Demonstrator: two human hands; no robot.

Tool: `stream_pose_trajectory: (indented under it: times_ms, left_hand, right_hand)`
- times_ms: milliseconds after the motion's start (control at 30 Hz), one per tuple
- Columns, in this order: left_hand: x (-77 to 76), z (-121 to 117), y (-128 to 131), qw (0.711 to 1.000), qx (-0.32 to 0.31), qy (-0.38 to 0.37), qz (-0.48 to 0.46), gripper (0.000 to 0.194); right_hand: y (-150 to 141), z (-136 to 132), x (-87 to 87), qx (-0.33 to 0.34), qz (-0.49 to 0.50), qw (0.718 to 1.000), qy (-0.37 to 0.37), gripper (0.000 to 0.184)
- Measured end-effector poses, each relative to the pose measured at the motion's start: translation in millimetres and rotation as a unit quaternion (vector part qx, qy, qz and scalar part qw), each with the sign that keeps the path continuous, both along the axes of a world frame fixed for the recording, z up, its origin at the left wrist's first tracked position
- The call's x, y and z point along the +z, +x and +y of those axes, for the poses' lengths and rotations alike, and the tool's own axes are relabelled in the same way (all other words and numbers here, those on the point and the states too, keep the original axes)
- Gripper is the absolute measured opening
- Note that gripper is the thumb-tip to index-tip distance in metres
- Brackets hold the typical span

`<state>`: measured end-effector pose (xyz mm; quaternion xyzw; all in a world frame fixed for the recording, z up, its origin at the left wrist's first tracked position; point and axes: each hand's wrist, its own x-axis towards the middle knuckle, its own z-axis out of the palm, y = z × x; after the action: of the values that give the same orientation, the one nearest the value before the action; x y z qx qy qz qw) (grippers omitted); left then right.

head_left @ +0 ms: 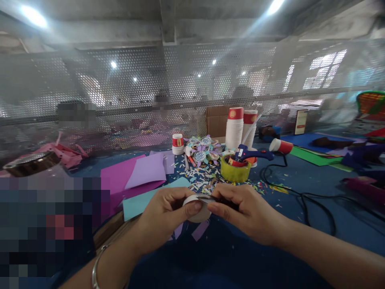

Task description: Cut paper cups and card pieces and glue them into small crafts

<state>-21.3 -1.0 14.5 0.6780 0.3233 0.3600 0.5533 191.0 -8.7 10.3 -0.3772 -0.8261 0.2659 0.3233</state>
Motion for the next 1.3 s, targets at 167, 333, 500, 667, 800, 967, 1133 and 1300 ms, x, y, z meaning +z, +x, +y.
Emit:
stream_pose_trajectory:
  times_ms: [167, 333, 500, 667, 800, 967, 1133, 1300]
  left_hand:
    - [0.7, -0.9, -0.3, 1.0, -0.005, -0.011, -0.014, 0.022]
    - [3.9, 0.0, -0.9, 1.0, -0.008, -0.012, -0.011, 0.02]
    - [6.6, -0.7, -2.4, 1.0, -0.007, -0.01, 0.01, 0.022]
    - [6.5, -0.9, -3.4, 0.999, -0.003, 0.008, 0.033, 0.024]
    - [5.9, 0.1, -4.1, 0.999, 0.0, 0.02, 0.039, 0.026]
    - [4.8, 1.8, -5.3, 0.999, 0.017, 0.021, 0.046, 0.025]
    - [4.9, 1.6, -4.5, 0.999, 0.033, -0.019, 0.022, 0.024]
    - [6.9, -1.3, -0.3, 0.996, 0.027, -0.08, -0.018, 0.02]
  right_hand:
    - [-0.6, -0.1, 0.5, -0.001, -0.001, 1.0, -0.01, 0.034]
    - [-0.7, -0.5, 1.6, 0.001, 0.005, 1.0, -0.019, 0.035]
    - [-0.8, -0.1, 0.9, 0.003, 0.014, 0.999, -0.04, 0.036]
    - [-0.9, -0.2, 0.0, 0.01, 0.02, 0.999, -0.049, 0.037]
    - [-0.6, 0.1, 0.0, 0.011, 0.029, 0.998, -0.049, 0.039]
    - [-0.2, 5.5, 0.2, -0.017, 0.073, 0.996, -0.055, 0.039]
    - [-1.2, 12.1, -4.2, -0.031, 0.145, 0.981, -0.123, 0.04]
    - [-3.7, 12.2, -7.7, -0.018, 0.177, 0.965, -0.194, 0.041]
